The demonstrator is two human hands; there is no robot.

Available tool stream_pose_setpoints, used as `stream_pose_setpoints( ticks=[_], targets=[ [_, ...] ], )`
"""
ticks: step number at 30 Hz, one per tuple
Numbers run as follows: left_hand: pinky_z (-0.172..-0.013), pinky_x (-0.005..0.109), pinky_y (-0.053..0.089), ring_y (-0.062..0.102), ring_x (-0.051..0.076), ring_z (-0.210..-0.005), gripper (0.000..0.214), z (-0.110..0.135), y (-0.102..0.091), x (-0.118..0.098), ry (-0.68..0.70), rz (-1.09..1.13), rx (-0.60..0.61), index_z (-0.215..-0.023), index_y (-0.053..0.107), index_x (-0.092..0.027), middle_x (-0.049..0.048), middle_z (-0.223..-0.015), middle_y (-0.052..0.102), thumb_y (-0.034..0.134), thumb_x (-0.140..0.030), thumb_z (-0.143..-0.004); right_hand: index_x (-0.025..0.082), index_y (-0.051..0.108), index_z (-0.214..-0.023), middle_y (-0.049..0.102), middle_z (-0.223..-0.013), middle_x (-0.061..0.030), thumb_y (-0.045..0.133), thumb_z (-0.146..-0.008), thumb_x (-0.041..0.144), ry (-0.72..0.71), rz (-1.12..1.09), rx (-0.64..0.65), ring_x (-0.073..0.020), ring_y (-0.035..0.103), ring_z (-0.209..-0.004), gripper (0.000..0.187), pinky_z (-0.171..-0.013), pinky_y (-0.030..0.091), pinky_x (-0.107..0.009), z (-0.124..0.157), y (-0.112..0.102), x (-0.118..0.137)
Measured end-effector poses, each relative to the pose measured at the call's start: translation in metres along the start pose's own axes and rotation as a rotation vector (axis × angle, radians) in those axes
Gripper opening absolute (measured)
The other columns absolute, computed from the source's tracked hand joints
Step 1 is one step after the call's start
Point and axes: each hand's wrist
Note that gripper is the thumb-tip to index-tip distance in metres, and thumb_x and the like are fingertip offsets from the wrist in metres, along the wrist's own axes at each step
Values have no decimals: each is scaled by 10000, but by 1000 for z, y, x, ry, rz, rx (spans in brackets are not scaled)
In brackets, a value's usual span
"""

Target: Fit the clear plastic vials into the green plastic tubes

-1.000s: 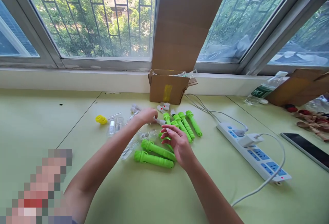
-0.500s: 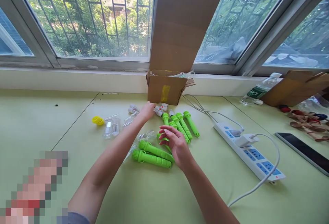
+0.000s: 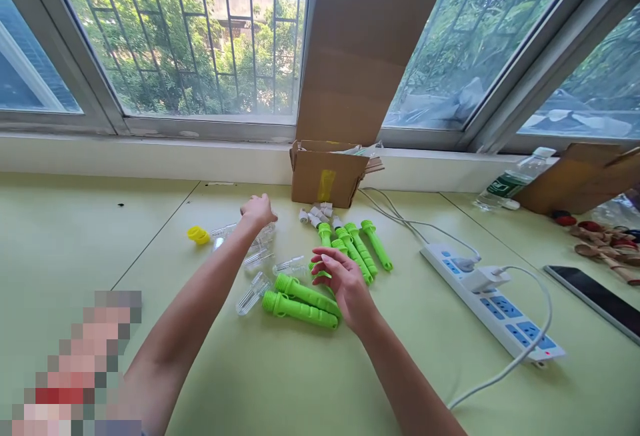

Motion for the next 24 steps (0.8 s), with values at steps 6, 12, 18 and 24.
stream_pose_setpoints(
  ticks=[6,12,18,24],
  targets=[
    [-576,264,539,682,192,-652,480,-12,8,9,85,234,152,-1150,537,-123,135,-953,682,717,-225,-716,184,683,-943,602,-883,-57,644,-788,344,-2,-4,0,-147,542,-734,226,-611,467,-279,-1,-1,-1],
    [-490,242,523,662,170,-558,417,-21,23,-8,116,332,144,-1134,543,-78,153,-904,683,674,-168,-749,188,686,-941,599,-890,-56,647,-786,336,-5,-10,-4,-142,540,-733,218,-609,464,-273,-1,-3,-3],
    [-626,274,538,681,190,-719,420,-20,31,-26,276,363,93,-1182,543,-152,122,-1015,665,641,-214,-778,189,683,-961,595,-896,-59,642,-786,346,0,-8,-12,-142,541,-732,238,-602,462,-266,-2,-5,-3],
    [-936,319,445,557,232,-1112,369,-3,22,-26,489,289,-87,-1160,568,-205,86,-1160,604,598,-305,-806,189,661,-989,608,-893,-60,605,-817,367,-54,161,7,-155,550,-746,254,-631,475,-286,1,-2,-3]
  ],
)
Point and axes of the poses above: each hand's wrist, its own z-axis away from the middle knuckle, its own y-axis out of the palm, x = y × z
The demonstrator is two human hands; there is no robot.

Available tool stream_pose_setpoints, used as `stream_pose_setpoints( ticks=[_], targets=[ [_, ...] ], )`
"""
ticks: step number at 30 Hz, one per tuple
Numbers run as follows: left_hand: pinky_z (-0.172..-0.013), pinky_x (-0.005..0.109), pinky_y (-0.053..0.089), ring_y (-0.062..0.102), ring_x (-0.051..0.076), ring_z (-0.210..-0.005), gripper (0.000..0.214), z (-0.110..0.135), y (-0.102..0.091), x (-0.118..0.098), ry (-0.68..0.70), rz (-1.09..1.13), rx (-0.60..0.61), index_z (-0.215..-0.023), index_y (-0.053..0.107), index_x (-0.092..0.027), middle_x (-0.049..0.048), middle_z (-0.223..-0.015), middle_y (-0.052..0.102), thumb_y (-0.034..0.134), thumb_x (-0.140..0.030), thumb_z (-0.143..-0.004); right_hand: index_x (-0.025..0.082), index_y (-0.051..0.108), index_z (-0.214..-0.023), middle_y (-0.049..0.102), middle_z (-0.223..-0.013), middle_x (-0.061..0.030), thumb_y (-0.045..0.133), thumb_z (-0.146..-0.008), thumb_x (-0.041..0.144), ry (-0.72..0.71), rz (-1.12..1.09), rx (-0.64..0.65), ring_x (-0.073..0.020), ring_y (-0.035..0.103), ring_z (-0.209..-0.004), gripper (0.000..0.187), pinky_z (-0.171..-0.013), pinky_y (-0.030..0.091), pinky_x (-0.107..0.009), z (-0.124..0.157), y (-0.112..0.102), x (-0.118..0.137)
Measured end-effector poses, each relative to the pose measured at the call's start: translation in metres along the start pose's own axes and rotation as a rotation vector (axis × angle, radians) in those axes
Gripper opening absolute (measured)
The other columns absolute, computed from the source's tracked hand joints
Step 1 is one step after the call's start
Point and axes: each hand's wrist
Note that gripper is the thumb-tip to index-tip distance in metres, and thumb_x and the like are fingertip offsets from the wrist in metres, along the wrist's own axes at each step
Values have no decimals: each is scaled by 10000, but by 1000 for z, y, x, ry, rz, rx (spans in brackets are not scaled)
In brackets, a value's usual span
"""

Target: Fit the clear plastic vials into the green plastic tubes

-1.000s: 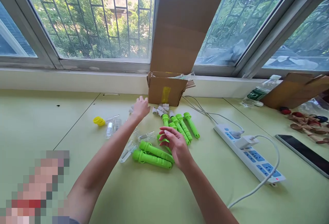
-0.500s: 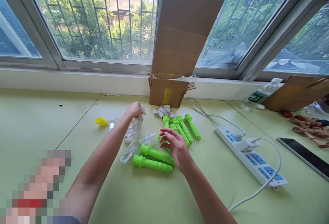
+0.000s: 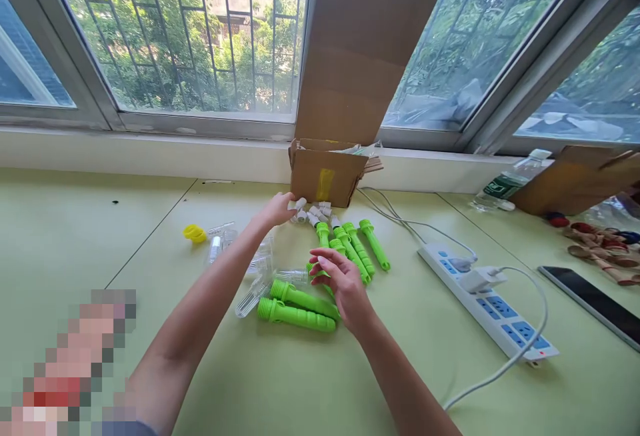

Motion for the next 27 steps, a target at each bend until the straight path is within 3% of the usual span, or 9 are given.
stream_pose_setpoints(
  ticks=[7,13,18,22,27],
  targets=[
    [-851,286,467,612,186,-946,299,41,-38,-12,181,-70,26,-1094,600,-219,50,-1099,623,529,-381,-854,212,647,-1012,610,-980,-61,536,-867,313,-224,513,113,-180,577,-849,209,-706,472,-301,16,16,4],
    [-804,302,467,611,206,-964,327,126,-60,-27,275,-219,71,-1144,566,-266,45,-1134,592,518,-399,-849,223,626,-1056,593,-991,-67,521,-871,283,-286,694,187,-181,571,-802,220,-742,479,-337,23,22,7],
    [-623,293,446,624,211,-758,331,189,-55,-21,273,-356,198,-1126,568,-269,57,-896,613,550,-370,-811,231,622,-1059,592,-974,-66,513,-873,274,-308,730,189,-188,572,-807,220,-744,477,-341,23,22,7],
    [-614,276,434,619,197,-750,323,204,-53,-13,252,-371,249,-1151,545,-296,40,-896,618,501,-277,-832,226,624,-1057,597,-985,-66,515,-873,280,-310,742,160,-186,571,-805,221,-733,481,-336,22,20,6],
    [-641,288,455,611,213,-825,354,199,-49,-5,210,-430,228,-1177,530,-270,58,-960,612,522,-242,-823,229,637,-1048,603,-984,-71,512,-868,284,-293,760,134,-194,570,-809,226,-680,491,-321,20,18,2]
  ],
)
Point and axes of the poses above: each hand's wrist, its own z-axis away from the middle knuckle, its own y-axis out of the palm, x = y × z
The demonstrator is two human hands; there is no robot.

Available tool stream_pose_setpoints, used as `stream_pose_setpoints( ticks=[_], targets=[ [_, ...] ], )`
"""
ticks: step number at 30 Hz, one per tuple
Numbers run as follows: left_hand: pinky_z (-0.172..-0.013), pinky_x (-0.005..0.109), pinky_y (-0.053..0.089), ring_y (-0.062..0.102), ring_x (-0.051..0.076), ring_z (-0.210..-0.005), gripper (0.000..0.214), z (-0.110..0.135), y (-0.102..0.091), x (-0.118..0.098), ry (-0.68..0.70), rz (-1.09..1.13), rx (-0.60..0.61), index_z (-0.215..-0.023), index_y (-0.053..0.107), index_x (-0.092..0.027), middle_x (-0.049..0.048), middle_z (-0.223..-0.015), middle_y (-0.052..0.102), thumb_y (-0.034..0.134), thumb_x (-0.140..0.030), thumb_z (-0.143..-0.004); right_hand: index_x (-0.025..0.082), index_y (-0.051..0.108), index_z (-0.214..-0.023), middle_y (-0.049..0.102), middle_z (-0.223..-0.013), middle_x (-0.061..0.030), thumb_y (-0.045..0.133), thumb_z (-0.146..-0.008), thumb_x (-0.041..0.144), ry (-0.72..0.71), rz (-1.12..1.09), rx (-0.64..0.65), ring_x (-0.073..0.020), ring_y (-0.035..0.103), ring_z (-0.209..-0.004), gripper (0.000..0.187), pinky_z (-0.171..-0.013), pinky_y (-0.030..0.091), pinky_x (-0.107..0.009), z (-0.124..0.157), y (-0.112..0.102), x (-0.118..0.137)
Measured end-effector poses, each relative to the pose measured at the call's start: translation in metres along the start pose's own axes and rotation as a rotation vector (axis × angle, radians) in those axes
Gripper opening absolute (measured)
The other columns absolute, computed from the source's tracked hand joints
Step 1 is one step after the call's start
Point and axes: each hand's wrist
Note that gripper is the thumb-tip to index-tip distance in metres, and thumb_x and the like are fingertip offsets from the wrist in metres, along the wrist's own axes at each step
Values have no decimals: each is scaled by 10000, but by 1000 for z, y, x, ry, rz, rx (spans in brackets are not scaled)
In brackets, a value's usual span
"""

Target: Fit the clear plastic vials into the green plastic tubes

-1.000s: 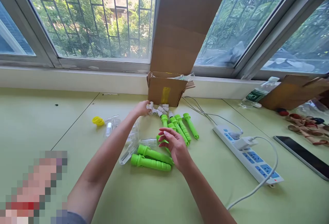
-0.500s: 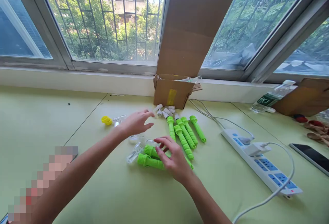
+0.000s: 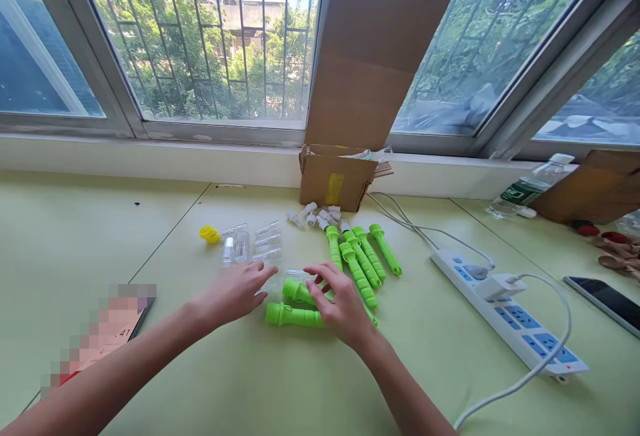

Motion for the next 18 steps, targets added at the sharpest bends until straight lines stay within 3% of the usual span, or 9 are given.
stream_pose_setpoints(
  ticks=[4,7,9,13,18],
  targets=[
    [-827,392,462,538,279,-1037,475,-8,10,4,30,-103,-167,-1289,461,-233,120,-1123,559,551,-298,-827,228,644,-1044,602,-984,-73,514,-864,285,7,0,-6,-195,571,-808,229,-678,497,-320,-1,1,-3],
    [-1031,523,310,402,325,-1230,587,-16,17,7,114,-150,-291,-1365,393,-292,136,-1326,432,593,-355,-817,232,644,-1049,600,-983,-73,515,-862,284,4,-8,-8,-195,571,-812,233,-681,500,-320,-2,2,-4],
    [-1083,549,221,323,324,-1306,573,-22,21,9,214,-159,-301,-1375,375,-355,113,-1411,349,575,-360,-837,238,642,-1057,600,-988,-70,512,-864,278,0,-11,-7,-192,572,-811,236,-687,500,-320,-2,2,-4],
    [-1103,527,199,304,293,-1338,533,-33,24,8,330,-149,-287,-1373,356,-418,77,-1458,304,521,-313,-878,244,647,-1051,604,-985,-66,501,-871,266,-17,-14,-14,-190,572,-824,233,-696,494,-319,-2,2,-3],
    [-1105,526,202,355,279,-1305,450,-43,29,4,320,-136,-287,-1287,465,-324,92,-1382,410,566,-295,-849,233,646,-1056,603,-990,-70,507,-871,286,2,-16,-5,-187,574,-816,237,-676,497,-309,-2,2,-4]
  ],
)
Point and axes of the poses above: each hand's wrist, its own z-axis away from the middle knuckle, its own y-axis out of the palm, x = y × z
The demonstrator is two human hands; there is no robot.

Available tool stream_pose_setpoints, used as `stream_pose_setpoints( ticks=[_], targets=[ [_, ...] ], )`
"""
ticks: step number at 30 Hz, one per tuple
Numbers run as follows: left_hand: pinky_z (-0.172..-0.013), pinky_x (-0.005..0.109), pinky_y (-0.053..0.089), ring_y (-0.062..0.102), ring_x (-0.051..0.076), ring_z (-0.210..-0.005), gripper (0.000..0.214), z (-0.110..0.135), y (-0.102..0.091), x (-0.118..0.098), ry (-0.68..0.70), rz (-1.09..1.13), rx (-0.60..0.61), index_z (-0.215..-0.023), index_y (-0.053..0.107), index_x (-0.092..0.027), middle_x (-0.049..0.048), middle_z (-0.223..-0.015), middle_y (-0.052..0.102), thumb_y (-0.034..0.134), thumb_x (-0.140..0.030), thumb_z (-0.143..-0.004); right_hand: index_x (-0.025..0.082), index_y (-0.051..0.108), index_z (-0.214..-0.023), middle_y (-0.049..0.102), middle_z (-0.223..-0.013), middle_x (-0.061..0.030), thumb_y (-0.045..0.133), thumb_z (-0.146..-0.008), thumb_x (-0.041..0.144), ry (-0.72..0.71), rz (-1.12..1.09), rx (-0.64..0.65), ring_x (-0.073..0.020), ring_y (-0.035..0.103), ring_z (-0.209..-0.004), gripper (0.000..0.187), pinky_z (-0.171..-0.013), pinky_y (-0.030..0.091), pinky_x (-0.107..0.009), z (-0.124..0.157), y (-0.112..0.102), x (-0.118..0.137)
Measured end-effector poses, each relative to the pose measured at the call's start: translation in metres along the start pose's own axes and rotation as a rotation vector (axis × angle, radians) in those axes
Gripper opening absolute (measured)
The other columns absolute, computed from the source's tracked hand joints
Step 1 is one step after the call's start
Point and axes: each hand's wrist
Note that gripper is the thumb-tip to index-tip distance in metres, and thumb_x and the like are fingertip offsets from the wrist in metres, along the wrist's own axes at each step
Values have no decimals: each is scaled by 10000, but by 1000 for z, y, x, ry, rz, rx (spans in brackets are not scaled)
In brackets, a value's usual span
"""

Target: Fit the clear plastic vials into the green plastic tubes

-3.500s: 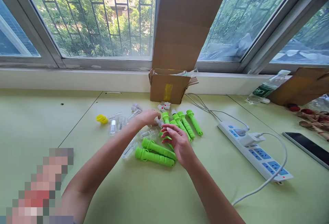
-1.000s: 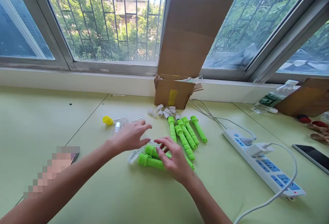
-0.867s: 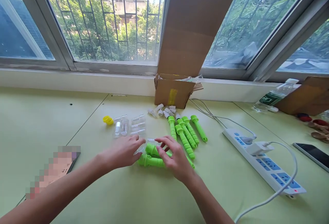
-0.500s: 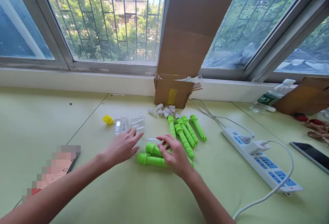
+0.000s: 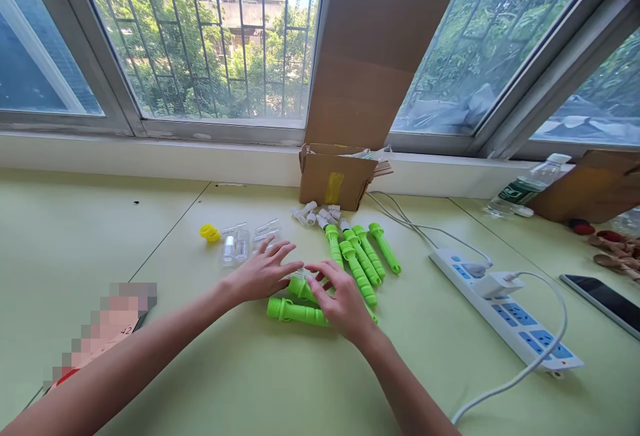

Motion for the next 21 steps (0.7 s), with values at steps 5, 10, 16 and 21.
stream_pose_setpoints(
  ticks=[5,10,16,21],
  targets=[
    [-1108,508,218,407,257,-1256,258,-7,5,0,6,9,9,-1095,550,-231,97,-1274,497,572,-272,-840,225,647,-1052,610,-977,-72,513,-867,297,4,24,9,-186,575,-802,239,-671,492,-311,-1,0,-3],
    [-1088,486,269,432,248,-1233,245,-6,9,4,-4,11,-25,-1061,542,-224,91,-1248,515,606,-245,-826,234,645,-1057,610,-974,-72,509,-871,312,-2,56,7,-193,579,-802,243,-676,491,-318,-1,1,-6],
    [-1055,450,329,463,239,-1191,216,0,12,17,7,47,-56,-981,572,-217,80,-1197,547,653,-301,-800,265,618,-1095,596,-1032,-66,568,-826,233,-82,207,85,-220,585,-906,276,-781,482,-351,2,2,-12],
    [-1054,440,325,463,240,-1175,228,4,14,23,-25,46,-69,-954,589,-204,85,-1183,547,606,-393,-827,266,602,-1106,596,-1010,-58,568,-812,165,-63,333,171,-216,593,-878,313,-769,479,-342,4,1,-18]
  ],
)
Point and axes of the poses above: each hand's wrist, its own z-axis away from the middle knuckle, its own y-axis out of the palm, x = y × z
